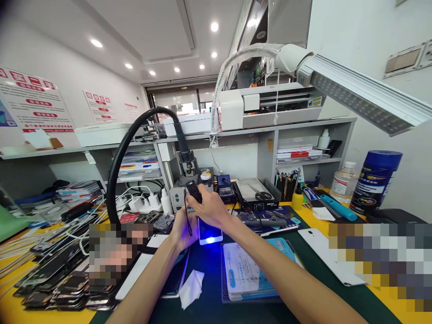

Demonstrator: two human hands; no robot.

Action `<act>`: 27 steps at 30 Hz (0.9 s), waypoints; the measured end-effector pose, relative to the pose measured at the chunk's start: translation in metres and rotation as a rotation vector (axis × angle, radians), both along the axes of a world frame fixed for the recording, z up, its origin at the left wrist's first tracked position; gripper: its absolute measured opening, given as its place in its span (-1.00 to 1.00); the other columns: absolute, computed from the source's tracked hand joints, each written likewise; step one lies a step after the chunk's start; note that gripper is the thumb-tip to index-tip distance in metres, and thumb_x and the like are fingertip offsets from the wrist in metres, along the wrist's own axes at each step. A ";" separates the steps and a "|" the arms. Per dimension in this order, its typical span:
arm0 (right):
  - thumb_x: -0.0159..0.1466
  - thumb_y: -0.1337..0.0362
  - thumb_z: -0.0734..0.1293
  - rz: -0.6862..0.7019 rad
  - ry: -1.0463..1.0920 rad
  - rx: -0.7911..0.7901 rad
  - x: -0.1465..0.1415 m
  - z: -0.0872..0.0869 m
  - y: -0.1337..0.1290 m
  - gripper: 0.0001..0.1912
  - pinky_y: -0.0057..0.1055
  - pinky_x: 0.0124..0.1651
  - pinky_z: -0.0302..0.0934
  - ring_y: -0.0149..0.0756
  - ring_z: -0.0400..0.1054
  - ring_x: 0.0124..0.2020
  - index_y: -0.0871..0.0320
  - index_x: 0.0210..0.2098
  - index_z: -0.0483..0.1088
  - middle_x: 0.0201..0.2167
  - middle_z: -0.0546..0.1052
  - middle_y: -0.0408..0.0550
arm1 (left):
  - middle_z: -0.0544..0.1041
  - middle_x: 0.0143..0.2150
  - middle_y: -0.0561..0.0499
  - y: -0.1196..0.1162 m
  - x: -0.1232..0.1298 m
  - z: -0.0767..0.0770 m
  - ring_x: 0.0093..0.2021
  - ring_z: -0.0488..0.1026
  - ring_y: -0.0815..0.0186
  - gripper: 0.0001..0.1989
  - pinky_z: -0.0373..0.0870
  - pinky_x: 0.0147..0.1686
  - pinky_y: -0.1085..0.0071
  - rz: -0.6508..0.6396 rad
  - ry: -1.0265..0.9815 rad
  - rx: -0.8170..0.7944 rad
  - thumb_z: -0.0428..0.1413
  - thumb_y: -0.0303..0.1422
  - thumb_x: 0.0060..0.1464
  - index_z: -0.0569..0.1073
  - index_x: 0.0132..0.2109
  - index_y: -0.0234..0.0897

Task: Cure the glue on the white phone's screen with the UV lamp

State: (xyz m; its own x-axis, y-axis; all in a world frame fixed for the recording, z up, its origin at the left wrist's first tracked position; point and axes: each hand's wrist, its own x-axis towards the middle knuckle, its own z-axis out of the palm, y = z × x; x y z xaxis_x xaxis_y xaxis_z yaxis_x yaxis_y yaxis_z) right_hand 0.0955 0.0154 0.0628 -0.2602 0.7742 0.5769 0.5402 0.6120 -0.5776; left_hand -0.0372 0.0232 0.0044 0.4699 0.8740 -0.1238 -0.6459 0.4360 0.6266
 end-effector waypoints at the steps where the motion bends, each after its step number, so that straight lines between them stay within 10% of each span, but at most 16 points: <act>1: 0.40 0.05 0.22 -0.010 0.012 -0.002 0.004 -0.002 -0.001 -0.80 -0.46 -0.47 0.01 -0.26 0.37 -0.55 0.02 -0.25 0.27 -0.58 0.44 -0.24 | 0.65 -0.24 -0.26 -0.001 0.000 0.002 -0.13 0.61 -0.02 -0.47 0.51 -0.05 0.09 -0.028 0.016 -0.011 0.01 0.00 0.25 0.55 -0.05 -0.42; 18: 0.23 -0.05 0.41 -0.041 0.396 -0.172 0.073 -0.005 -0.019 -0.59 -0.51 -0.51 -0.05 -0.47 0.09 -0.52 0.14 -0.49 0.33 -0.57 0.20 -0.28 | 0.64 -0.11 -0.29 -0.007 0.004 0.007 -0.12 0.62 -0.07 -0.52 0.50 -0.03 -0.07 -0.079 0.182 -0.015 -0.02 -0.16 0.32 0.45 0.15 -0.46; 27: 0.17 0.01 0.44 0.208 0.584 -0.603 0.114 -0.001 -0.019 -0.65 -0.52 -0.77 0.17 -0.25 0.46 -0.66 0.12 -0.23 0.39 -0.58 0.57 -0.14 | 0.66 -0.18 -0.22 -0.012 0.011 0.010 -0.22 0.64 -0.01 -0.55 0.56 -0.12 0.02 0.060 0.245 -0.092 0.05 -0.18 0.28 0.46 0.17 -0.40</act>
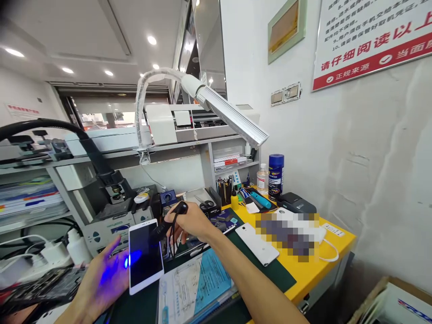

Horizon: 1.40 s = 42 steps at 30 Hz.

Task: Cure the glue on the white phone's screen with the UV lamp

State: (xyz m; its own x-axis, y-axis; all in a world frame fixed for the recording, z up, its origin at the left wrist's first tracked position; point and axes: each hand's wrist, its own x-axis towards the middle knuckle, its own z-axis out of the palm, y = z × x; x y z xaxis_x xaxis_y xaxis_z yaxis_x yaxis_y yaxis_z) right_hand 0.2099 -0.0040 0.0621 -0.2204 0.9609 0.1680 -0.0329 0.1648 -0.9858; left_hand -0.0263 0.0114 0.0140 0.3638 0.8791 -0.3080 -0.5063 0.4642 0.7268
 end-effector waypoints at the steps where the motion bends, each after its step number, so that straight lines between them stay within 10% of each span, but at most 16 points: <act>1: 0.15 0.03 0.45 0.000 0.006 -0.027 0.004 0.002 0.000 -0.67 -0.53 -0.79 0.15 -0.26 0.45 -0.69 0.13 -0.25 0.40 -0.61 0.56 -0.14 | 0.66 -0.20 -0.21 -0.001 0.000 0.001 -0.24 0.64 0.00 -0.56 0.57 -0.15 0.03 -0.016 0.011 0.007 0.03 -0.19 0.29 0.47 0.15 -0.40; 7: 0.17 0.09 0.43 -0.031 0.043 -0.105 0.025 0.008 -0.001 -0.70 -0.57 -0.79 0.15 -0.30 0.44 -0.71 0.16 -0.23 0.41 -0.62 0.58 -0.11 | 0.55 -0.55 -0.07 -0.003 0.000 0.003 -0.59 0.50 0.20 -0.66 0.43 -0.58 0.36 0.021 0.096 0.005 0.07 -0.19 0.26 0.54 -0.12 -0.42; 16: 0.17 0.14 0.48 0.001 -0.030 -0.011 0.006 0.004 -0.009 -0.65 -0.60 -0.78 0.16 -0.29 0.47 -0.69 0.21 -0.14 0.43 -0.64 0.57 -0.13 | 0.65 -0.18 -0.27 -0.001 0.004 0.002 -0.17 0.62 0.01 -0.46 0.47 -0.03 0.08 -0.130 -0.157 0.048 -0.07 -0.08 0.31 0.48 0.11 -0.46; 25: 0.22 0.08 0.47 0.115 -0.185 -0.077 0.008 0.012 -0.020 -0.51 -0.59 -0.74 0.17 -0.36 0.44 -0.63 0.16 0.05 0.37 -0.44 0.60 -0.10 | 0.64 -0.17 -0.26 0.001 0.004 -0.001 -0.13 0.60 -0.02 -0.44 0.42 0.01 0.07 -0.118 -0.162 0.047 -0.06 -0.02 0.28 0.49 0.07 -0.42; 34: 0.05 0.32 0.37 0.347 0.225 -0.139 0.020 0.017 -0.028 -0.65 -0.44 -0.49 0.29 -0.23 0.42 -0.34 0.15 -0.13 0.44 -0.31 0.51 0.00 | 0.64 -0.20 -0.27 0.002 0.001 -0.004 -0.17 0.59 -0.02 -0.49 0.43 -0.05 0.11 -0.079 -0.162 0.009 -0.03 -0.05 0.25 0.51 0.00 -0.43; 42: 0.30 0.17 0.39 0.031 0.170 -0.287 0.009 0.012 -0.019 -0.81 -0.57 -0.70 0.05 -0.43 0.21 -0.68 0.06 -0.13 0.39 -0.56 0.42 -0.18 | 0.64 -0.19 -0.28 0.003 0.002 -0.003 -0.17 0.59 -0.04 -0.49 0.43 -0.07 0.11 -0.084 -0.182 0.007 0.01 -0.06 0.22 0.50 0.02 -0.44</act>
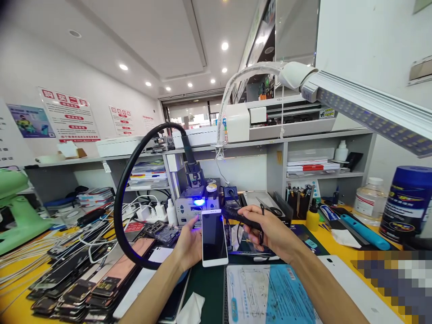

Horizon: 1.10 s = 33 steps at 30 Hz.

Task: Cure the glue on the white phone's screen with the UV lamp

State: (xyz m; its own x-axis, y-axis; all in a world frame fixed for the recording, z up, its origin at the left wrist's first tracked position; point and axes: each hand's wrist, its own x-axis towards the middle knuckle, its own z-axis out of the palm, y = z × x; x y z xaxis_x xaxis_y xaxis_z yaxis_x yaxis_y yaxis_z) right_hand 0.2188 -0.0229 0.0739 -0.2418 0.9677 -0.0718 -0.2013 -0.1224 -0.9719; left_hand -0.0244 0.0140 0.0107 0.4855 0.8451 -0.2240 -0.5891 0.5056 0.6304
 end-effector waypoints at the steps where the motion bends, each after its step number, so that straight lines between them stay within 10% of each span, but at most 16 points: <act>1: 0.31 0.21 0.38 -0.003 0.035 -0.027 0.000 0.001 -0.001 -0.76 -0.56 -0.70 0.06 -0.43 0.20 -0.68 0.05 -0.04 0.39 -0.55 0.43 -0.18 | 0.64 -0.18 -0.28 0.000 0.000 0.000 -0.16 0.59 -0.04 -0.49 0.43 -0.06 0.11 0.001 -0.002 0.001 0.01 -0.06 0.23 0.50 0.02 -0.44; 8: 0.13 0.49 0.32 0.157 0.357 -0.310 -0.027 0.001 -0.020 -0.82 -0.43 -0.51 0.30 -0.39 0.37 -0.53 0.26 -0.25 0.44 -0.37 0.54 0.00 | 0.64 -0.17 -0.28 0.000 0.001 -0.001 -0.13 0.58 -0.04 -0.48 0.40 -0.01 0.12 0.057 0.060 0.090 -0.01 -0.03 0.25 0.53 -0.04 -0.44; 13: 0.30 0.09 0.35 0.075 0.298 -0.507 -0.070 -0.029 -0.032 -0.74 -0.51 -0.74 0.13 -0.42 0.27 -0.70 0.17 -0.35 0.39 -0.64 0.35 -0.23 | 0.63 -0.16 -0.30 0.001 0.002 -0.003 -0.14 0.57 -0.03 -0.43 0.40 -0.01 0.11 0.036 0.064 0.125 -0.06 0.00 0.26 0.54 -0.05 -0.46; 19: 0.35 -0.09 0.26 0.133 0.265 -0.493 -0.090 -0.056 -0.039 -0.55 -0.52 -0.84 0.11 -0.41 0.24 -0.79 0.17 -0.42 0.38 -0.72 0.35 -0.23 | 0.63 -0.14 -0.30 0.003 0.004 -0.007 -0.12 0.57 -0.02 -0.37 0.40 0.00 0.13 0.028 0.072 0.173 -0.10 0.04 0.28 0.54 -0.01 -0.47; 33: 0.32 -0.16 0.25 0.219 0.287 -0.520 -0.087 -0.058 -0.036 -0.46 -0.55 -0.87 0.01 -0.40 0.25 -0.82 0.18 -0.52 0.37 -0.77 0.36 -0.19 | 0.64 -0.19 -0.25 0.002 0.004 -0.007 -0.16 0.58 0.03 -0.43 0.43 -0.05 0.19 0.061 0.097 0.162 -0.05 0.01 0.27 0.54 -0.03 -0.44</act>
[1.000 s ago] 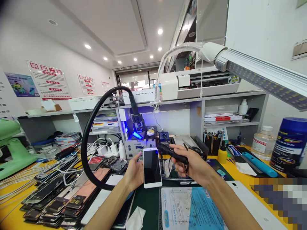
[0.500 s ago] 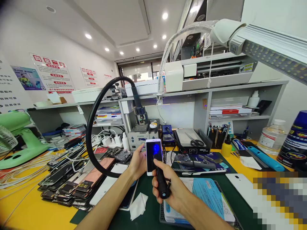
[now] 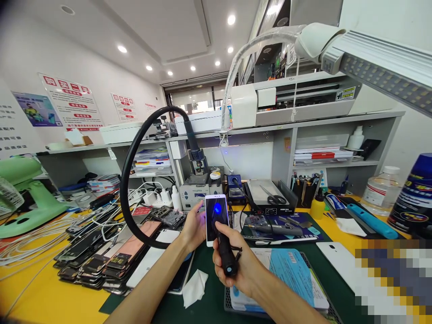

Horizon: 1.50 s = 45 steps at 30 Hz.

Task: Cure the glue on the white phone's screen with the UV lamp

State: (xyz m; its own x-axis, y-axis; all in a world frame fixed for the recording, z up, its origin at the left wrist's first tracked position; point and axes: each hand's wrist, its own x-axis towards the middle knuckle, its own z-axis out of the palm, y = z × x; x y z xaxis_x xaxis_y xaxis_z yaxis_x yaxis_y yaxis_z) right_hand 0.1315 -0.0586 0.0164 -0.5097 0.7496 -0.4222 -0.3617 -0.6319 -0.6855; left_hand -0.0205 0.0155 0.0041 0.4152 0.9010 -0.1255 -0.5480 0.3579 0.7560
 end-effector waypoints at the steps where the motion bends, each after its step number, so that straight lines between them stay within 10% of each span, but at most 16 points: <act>1: 0.32 -0.16 0.25 0.000 0.005 0.003 0.000 0.000 0.000 -0.46 -0.55 -0.87 0.01 -0.40 0.24 -0.83 0.18 -0.52 0.37 -0.77 0.36 -0.19 | 0.64 -0.19 -0.25 -0.001 0.000 0.001 -0.17 0.58 0.04 -0.44 0.43 -0.05 0.19 0.001 -0.003 -0.005 -0.04 0.01 0.27 0.54 -0.03 -0.44; 26: 0.40 -0.06 0.16 0.003 -0.076 0.106 0.012 0.021 -0.001 -0.54 -0.53 -0.86 0.06 -0.49 0.05 -0.87 0.15 -0.40 0.40 -0.73 0.32 -0.24 | 0.63 -0.20 -0.21 -0.004 0.004 0.012 -0.17 0.58 0.06 -0.57 0.45 -0.06 0.17 -0.060 -0.207 0.005 -0.08 -0.17 0.31 0.53 0.02 -0.39; 29: 0.40 0.02 0.14 -0.037 -0.253 0.246 0.019 0.024 0.002 -0.56 -0.58 -0.82 -0.11 -0.52 -0.02 -0.86 0.15 -0.48 0.34 -0.80 0.27 -0.21 | 0.63 -0.22 -0.20 -0.002 0.002 0.012 -0.18 0.58 0.07 -0.59 0.45 -0.06 0.18 -0.046 -0.211 0.014 -0.06 -0.18 0.31 0.54 0.00 -0.39; 32: 0.29 0.19 0.33 -0.147 -0.403 0.487 0.029 0.033 0.003 -0.81 -0.61 -0.73 -0.08 -0.51 0.15 -0.71 0.10 -0.13 0.42 -0.52 0.50 -0.15 | 0.63 -0.24 -0.17 -0.002 0.000 0.012 -0.22 0.58 0.08 -0.60 0.46 -0.08 0.18 0.006 -0.210 0.000 -0.04 -0.18 0.31 0.55 -0.05 -0.39; 37: 0.26 0.16 0.41 -0.118 -0.635 0.666 0.045 0.053 0.002 -0.49 -0.57 -0.65 -0.05 -0.49 0.14 -0.62 0.11 0.17 0.37 -0.50 0.43 -0.19 | 0.62 -0.27 -0.17 -0.004 0.000 0.013 -0.26 0.57 0.10 -0.58 0.48 -0.12 0.16 -0.003 -0.242 0.010 -0.03 -0.13 0.30 0.56 -0.09 -0.39; 45: 0.11 0.33 0.49 -0.011 -0.156 0.685 0.062 0.060 -0.005 -0.25 -0.36 -0.36 0.28 -0.35 0.29 -0.37 0.03 0.28 0.30 -0.18 0.45 -0.06 | 0.64 -0.25 -0.18 -0.007 -0.001 0.013 -0.22 0.59 0.07 -0.56 0.46 -0.07 0.14 -0.035 -0.247 0.026 -0.01 -0.11 0.28 0.58 -0.07 -0.39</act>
State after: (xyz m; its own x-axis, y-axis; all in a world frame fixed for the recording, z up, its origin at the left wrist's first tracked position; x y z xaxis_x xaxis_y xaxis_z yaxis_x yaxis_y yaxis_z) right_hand 0.1931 -0.0641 0.0761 -0.4720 0.8780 0.0797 -0.2304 -0.0356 -0.9724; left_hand -0.0213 0.0086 0.0169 0.4613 0.8872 0.0069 -0.7049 0.3618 0.6102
